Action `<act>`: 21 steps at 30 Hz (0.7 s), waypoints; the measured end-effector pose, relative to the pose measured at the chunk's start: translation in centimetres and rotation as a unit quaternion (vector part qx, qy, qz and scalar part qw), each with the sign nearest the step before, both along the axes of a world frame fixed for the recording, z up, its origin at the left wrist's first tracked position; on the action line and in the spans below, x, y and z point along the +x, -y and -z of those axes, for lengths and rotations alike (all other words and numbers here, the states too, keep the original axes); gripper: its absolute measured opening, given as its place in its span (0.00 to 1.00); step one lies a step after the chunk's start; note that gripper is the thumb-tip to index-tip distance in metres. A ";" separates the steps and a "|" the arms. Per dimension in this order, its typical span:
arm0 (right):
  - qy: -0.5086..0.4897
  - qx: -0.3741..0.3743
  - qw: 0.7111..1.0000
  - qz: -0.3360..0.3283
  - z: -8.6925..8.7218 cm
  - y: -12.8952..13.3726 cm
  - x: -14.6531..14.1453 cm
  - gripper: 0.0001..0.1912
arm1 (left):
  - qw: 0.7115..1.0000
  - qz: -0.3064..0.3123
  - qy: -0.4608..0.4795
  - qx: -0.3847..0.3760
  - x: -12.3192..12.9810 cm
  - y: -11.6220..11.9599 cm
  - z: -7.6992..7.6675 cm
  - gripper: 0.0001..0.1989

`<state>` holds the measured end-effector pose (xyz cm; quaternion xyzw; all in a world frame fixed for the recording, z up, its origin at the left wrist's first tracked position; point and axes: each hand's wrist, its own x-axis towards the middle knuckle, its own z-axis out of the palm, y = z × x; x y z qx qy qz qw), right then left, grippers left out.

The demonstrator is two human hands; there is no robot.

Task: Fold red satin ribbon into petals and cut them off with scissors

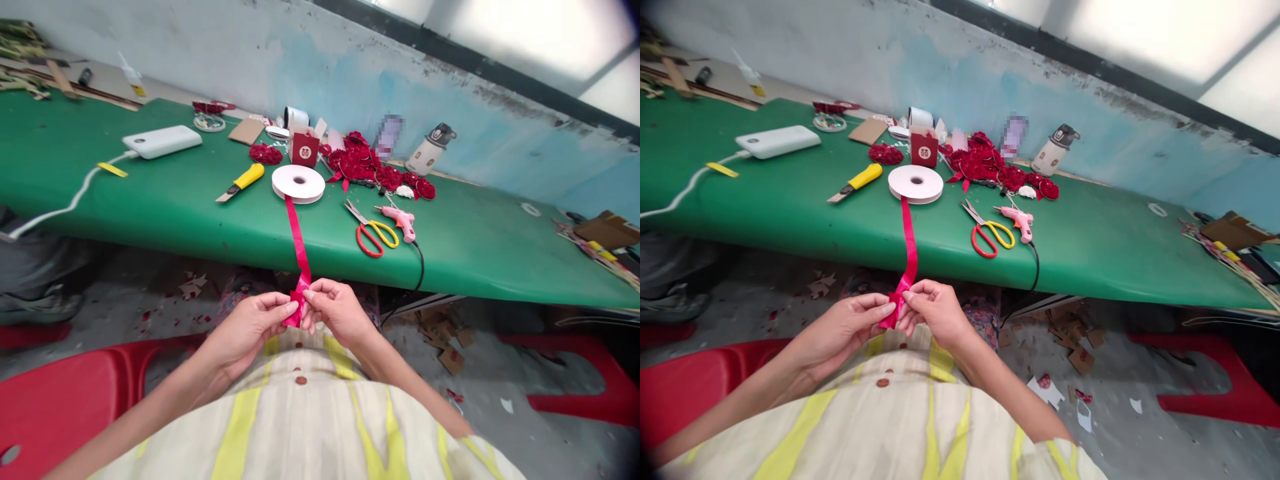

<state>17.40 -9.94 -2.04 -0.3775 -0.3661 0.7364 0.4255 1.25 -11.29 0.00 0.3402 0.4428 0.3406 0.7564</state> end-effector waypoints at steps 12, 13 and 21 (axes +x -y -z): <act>0.013 -0.022 1.000 -0.008 -0.1 0.0 0.0 0.13 | 1.000 0.000 -0.018 0.004 -0.1 0.0 0.4 0.07; 0.010 -0.021 1.000 -0.006 0.0 0.0 0.0 0.13 | 1.000 -0.004 -0.019 0.007 0.0 0.0 0.4 0.07; -0.024 -0.013 0.999 -0.046 -0.1 0.4 0.3 0.13 | 0.991 -0.065 -0.088 0.078 0.5 0.2 0.1 0.07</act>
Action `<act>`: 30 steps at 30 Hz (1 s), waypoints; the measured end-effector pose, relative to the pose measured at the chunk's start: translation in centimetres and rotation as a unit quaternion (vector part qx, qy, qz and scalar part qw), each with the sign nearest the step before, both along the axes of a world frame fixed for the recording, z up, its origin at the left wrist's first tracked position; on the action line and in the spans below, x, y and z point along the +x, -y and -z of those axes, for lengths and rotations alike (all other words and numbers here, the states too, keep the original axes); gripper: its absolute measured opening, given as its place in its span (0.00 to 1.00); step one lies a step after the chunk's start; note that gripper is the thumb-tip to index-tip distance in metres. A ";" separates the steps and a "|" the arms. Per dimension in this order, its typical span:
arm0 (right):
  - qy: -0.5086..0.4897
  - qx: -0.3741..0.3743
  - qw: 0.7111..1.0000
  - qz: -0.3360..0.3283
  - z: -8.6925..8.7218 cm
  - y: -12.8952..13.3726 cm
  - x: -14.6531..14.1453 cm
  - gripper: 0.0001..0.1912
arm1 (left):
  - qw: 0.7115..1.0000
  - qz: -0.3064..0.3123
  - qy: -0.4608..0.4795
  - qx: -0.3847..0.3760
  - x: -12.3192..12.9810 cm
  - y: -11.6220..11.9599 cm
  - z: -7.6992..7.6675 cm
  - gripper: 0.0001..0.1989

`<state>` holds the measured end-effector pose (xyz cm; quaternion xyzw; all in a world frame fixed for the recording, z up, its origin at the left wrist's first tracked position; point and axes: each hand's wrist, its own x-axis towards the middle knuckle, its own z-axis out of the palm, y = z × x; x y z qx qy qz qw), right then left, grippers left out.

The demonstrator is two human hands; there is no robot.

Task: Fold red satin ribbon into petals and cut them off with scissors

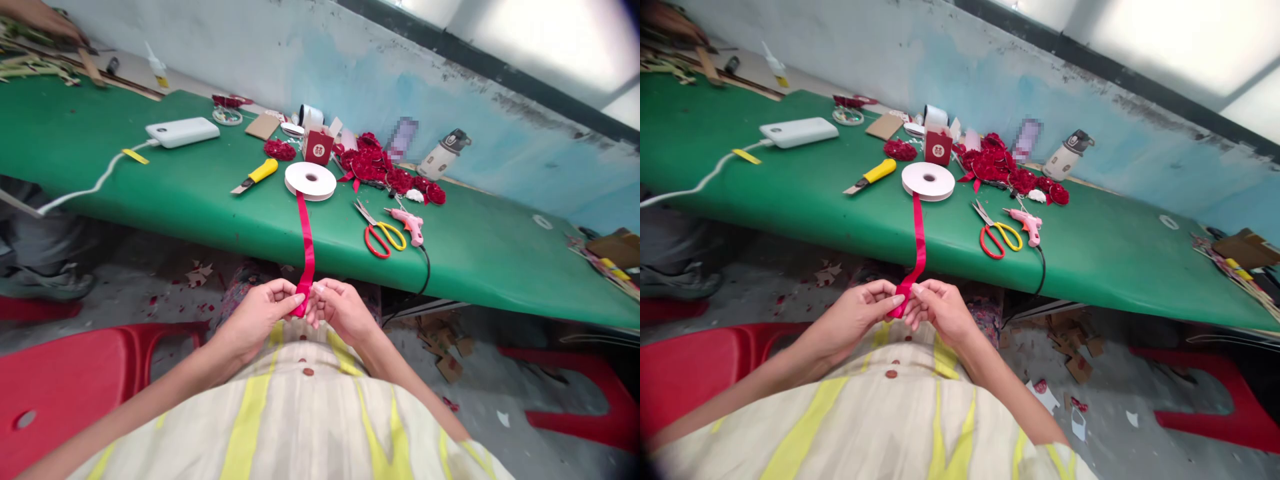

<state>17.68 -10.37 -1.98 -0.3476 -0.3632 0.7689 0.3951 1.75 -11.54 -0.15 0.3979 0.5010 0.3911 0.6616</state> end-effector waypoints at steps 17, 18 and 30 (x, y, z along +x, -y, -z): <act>0.051 -0.028 0.998 -0.037 0.3 1.1 -0.8 0.16 | 0.993 0.006 0.110 -0.046 -0.5 -0.1 0.6 0.06; 0.049 -0.028 0.998 -0.038 0.4 1.1 -0.8 0.16 | 0.988 0.027 0.143 -0.054 -0.6 -0.2 0.6 0.06; 0.045 -0.017 0.998 -0.043 1.3 1.1 -0.8 0.15 | 0.974 0.077 0.198 -0.075 -0.6 -0.3 0.8 0.10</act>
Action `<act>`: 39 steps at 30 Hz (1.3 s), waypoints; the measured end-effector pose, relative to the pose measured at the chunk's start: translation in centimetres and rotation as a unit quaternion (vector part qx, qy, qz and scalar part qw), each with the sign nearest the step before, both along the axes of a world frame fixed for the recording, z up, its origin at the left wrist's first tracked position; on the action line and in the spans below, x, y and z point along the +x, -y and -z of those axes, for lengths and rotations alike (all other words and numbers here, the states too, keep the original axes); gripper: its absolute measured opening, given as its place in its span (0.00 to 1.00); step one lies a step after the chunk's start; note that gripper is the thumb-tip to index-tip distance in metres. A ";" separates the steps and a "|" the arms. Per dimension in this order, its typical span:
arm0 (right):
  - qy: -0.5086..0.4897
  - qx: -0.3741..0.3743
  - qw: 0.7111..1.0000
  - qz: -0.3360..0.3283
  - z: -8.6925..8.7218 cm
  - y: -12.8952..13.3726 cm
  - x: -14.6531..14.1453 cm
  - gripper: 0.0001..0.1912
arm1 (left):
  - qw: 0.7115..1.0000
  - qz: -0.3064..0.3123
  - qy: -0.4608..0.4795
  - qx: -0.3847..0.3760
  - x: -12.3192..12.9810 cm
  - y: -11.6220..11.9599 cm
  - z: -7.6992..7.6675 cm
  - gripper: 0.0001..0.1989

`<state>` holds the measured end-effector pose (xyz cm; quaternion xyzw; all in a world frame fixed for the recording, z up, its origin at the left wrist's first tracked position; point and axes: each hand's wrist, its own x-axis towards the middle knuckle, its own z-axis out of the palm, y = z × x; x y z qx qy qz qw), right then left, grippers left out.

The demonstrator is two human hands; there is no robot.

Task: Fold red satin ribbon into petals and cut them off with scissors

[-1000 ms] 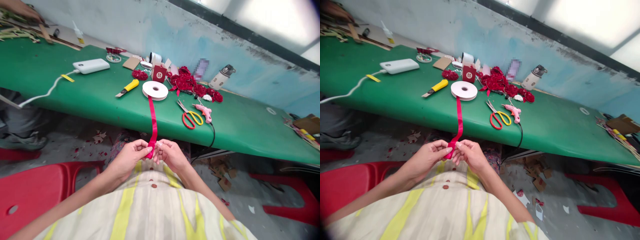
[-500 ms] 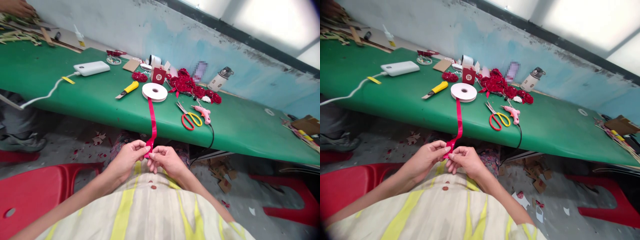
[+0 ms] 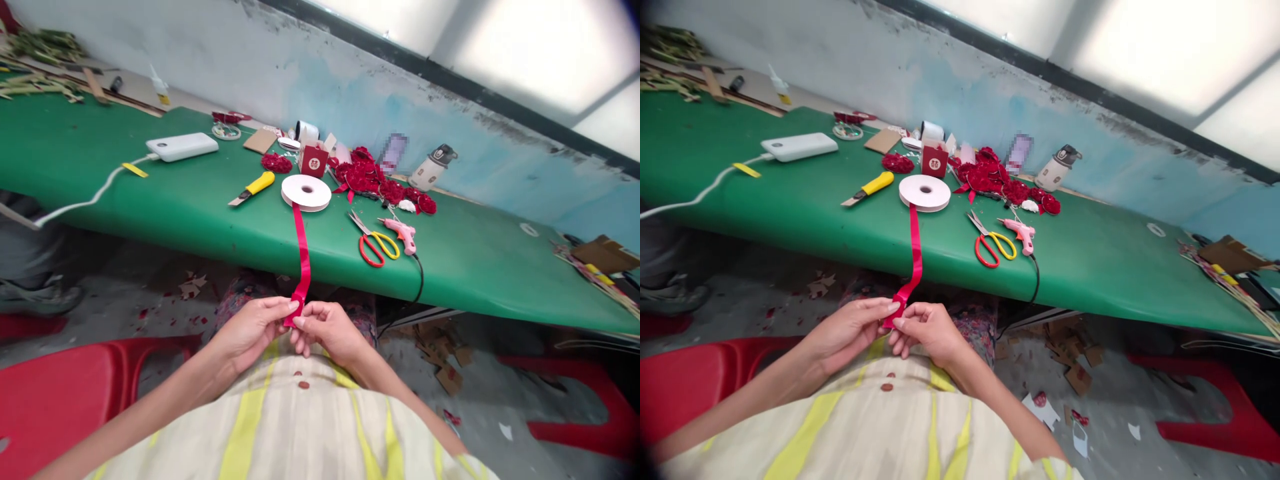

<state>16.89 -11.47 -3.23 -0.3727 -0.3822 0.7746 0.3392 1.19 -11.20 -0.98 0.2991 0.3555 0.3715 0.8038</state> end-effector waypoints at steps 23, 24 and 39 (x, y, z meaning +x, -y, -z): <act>0.024 -0.015 1.000 0.011 0.6 -0.1 -0.4 0.19 | 0.992 -0.077 -0.099 -0.009 0.5 -0.1 0.1 0.10; 0.025 -0.016 0.999 0.012 0.7 0.0 -0.5 0.19 | 0.991 -0.078 -0.109 -0.007 0.5 -0.2 0.2 0.11; 0.624 0.480 0.604 0.125 -3.0 -10.5 13.3 0.13 | 0.968 -0.125 -0.219 0.003 -1.6 -2.0 2.2 0.14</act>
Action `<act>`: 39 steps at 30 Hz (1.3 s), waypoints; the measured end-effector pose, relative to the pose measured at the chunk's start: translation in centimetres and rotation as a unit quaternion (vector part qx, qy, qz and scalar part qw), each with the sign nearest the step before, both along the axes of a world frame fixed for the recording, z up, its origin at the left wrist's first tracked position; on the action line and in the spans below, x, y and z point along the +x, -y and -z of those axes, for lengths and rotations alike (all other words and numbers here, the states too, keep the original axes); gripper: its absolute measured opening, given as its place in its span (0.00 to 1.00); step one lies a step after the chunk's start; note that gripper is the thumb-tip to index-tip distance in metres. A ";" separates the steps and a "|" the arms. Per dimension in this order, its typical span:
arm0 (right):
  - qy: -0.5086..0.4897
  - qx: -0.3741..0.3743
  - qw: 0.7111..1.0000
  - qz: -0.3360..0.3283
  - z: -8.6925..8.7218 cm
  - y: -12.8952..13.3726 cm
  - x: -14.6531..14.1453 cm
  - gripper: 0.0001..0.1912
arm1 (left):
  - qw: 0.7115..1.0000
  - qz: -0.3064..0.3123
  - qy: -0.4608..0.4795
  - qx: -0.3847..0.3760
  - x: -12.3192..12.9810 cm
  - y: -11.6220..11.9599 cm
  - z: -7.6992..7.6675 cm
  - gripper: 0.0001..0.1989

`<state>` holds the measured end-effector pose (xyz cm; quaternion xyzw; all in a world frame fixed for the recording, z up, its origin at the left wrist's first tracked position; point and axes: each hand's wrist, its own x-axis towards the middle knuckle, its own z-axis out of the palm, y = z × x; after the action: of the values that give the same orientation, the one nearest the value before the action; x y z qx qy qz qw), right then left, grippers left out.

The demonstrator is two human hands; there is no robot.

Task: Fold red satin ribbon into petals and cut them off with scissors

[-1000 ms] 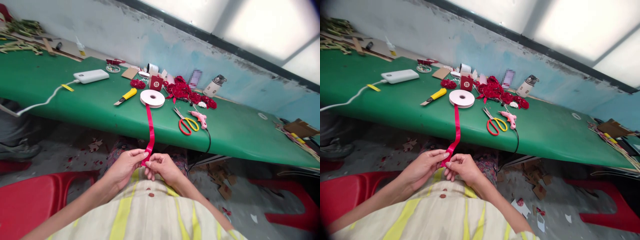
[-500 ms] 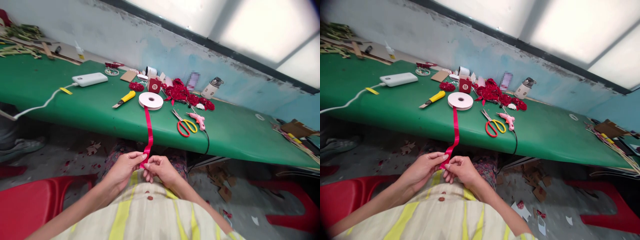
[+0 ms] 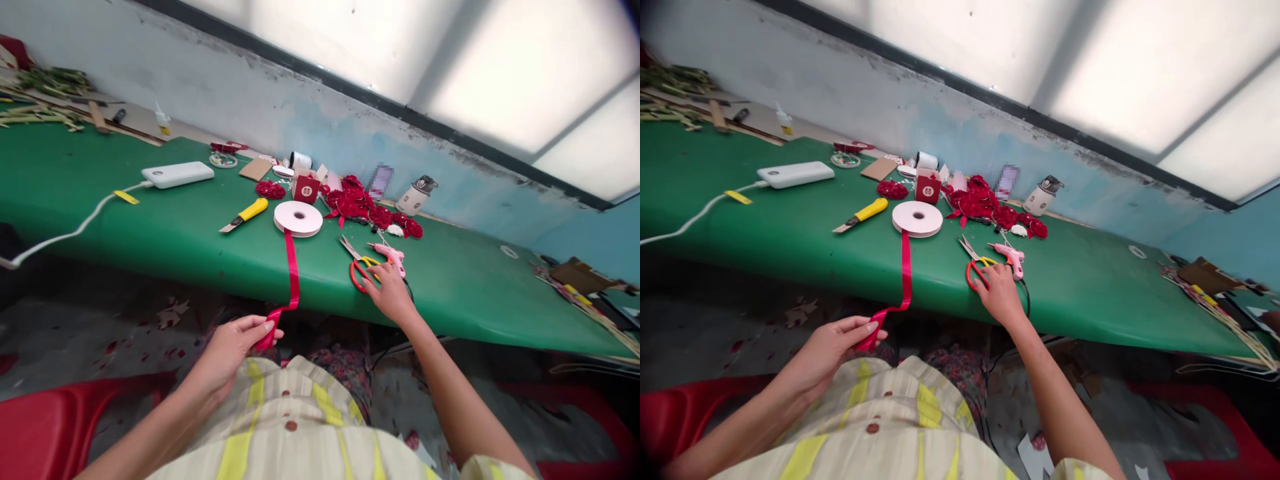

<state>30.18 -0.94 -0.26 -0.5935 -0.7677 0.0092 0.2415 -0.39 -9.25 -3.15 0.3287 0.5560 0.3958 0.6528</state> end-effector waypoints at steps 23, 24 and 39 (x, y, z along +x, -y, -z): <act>-0.086 -0.442 0.868 -0.209 -5.2 3.4 -1.7 0.19 | 0.994 0.069 0.079 -0.018 -2.4 -0.4 -1.9 0.10; -0.110 -0.476 0.842 -0.231 -5.3 5.3 -2.3 0.18 | 0.994 0.075 0.081 -0.015 -2.3 -0.4 -2.0 0.10; -0.180 -0.477 0.799 -0.319 -3.2 7.8 -7.1 0.15 | 0.993 0.114 0.035 -0.016 -1.2 -0.1 -3.1 0.09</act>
<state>23.11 -8.77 2.96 -0.3431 -0.7550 0.5569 0.0453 -1.63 -9.20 -0.05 0.3659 0.4980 0.3212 0.7176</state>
